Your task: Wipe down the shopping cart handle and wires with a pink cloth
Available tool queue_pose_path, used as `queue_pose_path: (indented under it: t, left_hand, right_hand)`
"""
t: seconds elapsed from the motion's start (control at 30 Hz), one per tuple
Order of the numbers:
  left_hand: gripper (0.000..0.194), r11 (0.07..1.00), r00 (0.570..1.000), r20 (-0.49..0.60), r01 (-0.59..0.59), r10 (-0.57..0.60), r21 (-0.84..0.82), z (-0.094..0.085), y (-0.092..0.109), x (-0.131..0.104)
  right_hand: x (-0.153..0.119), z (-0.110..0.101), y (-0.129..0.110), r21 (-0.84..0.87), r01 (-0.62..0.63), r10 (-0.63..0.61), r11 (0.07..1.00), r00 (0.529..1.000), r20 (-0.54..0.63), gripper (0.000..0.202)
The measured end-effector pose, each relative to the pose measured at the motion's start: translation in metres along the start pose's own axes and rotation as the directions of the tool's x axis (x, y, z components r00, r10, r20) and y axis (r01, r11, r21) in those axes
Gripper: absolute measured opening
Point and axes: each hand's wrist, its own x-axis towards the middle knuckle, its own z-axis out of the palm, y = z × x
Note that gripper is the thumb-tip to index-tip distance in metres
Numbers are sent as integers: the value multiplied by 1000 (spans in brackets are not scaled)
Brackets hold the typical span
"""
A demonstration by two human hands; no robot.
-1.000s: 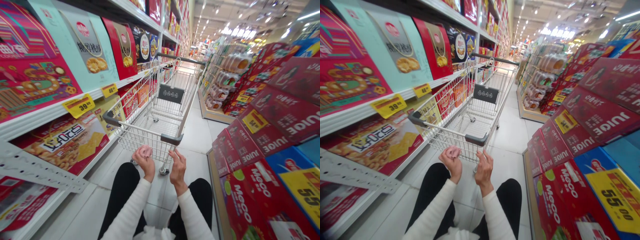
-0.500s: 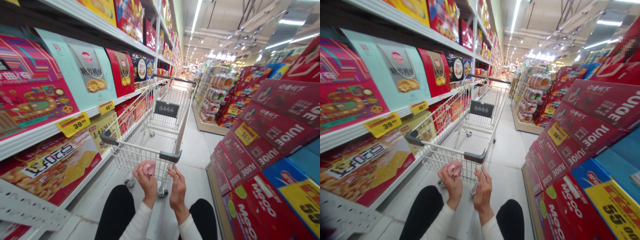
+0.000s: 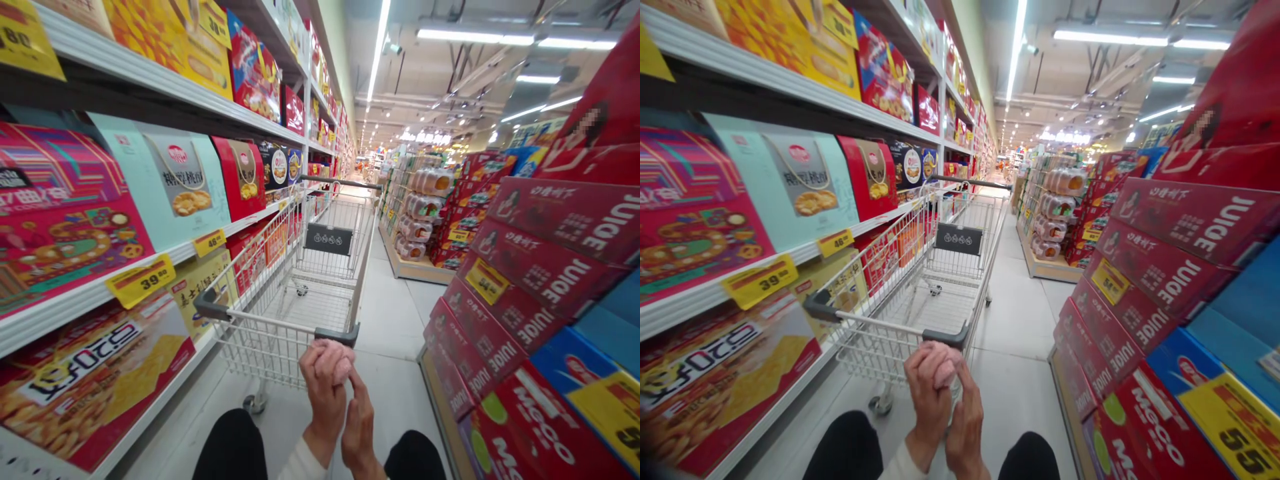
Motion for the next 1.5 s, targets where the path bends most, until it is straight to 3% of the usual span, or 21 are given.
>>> queue_pose_path:
  t: [0.13,0.2,0.3,0.37,0.43,0.53,0.73,0.83,0.9,1.03,1.1,1.2,1.33,1.43,1.5]
  left_hand:
    - [31,985,976,139,-171,169,4,1,-4,-19]
    - [30,980,968,157,-199,195,13,-2,-9,-23]
    - [26,988,989,15,-147,146,57,-8,-14,-3]
    - [27,995,989,-130,-56,67,86,-10,-14,22]
    - [28,996,980,-201,33,-16,83,-9,-13,45]
    - [30,997,991,-130,37,-27,70,-6,-10,61]
    - [33,985,989,74,-132,125,110,-6,-1,43]
    - [36,977,970,154,-201,188,72,-11,-8,46]
    - [37,979,975,132,-191,181,69,-18,-23,56]
    - [34,982,999,-32,-10,16,187,-35,-61,83]
    - [34,974,998,-56,39,-27,225,-40,-70,93]
    - [34,984,997,59,-63,54,166,-36,-63,93]
    - [33,969,950,228,-235,211,79,-18,-42,77]
    - [33,970,945,261,-226,198,84,-17,-43,76]
    - [35,976,951,263,-193,161,99,-26,-55,84]
  right_hand:
    - [-7,-1,7,54,-65,70,996,994,-89,50]
    - [-3,-6,6,69,-64,72,996,989,-129,52]
    - [9,-16,-1,88,-68,84,994,978,-190,54]
    - [17,-21,-7,104,-67,88,992,975,-205,53]
    - [25,-24,-12,115,-51,74,992,976,-203,53]
    - [31,-23,-20,112,-26,49,993,977,-206,53]
    - [40,-19,-40,85,30,-10,996,975,-224,55]
    - [53,-20,-48,-1,123,-119,992,963,-241,55]
    - [66,-21,-56,-87,179,-194,980,958,-212,54]
    - [95,-16,-74,-241,240,-248,941,969,-6,50]
    - [107,-12,-82,-305,289,-283,907,957,66,47]
    - [121,-6,-86,-356,290,-285,888,956,69,41]
    - [132,-4,-77,-356,280,-279,892,959,54,36]
    - [138,-10,-67,-355,333,-336,873,940,57,37]
    - [140,-15,-62,-347,321,-327,881,944,45,37]
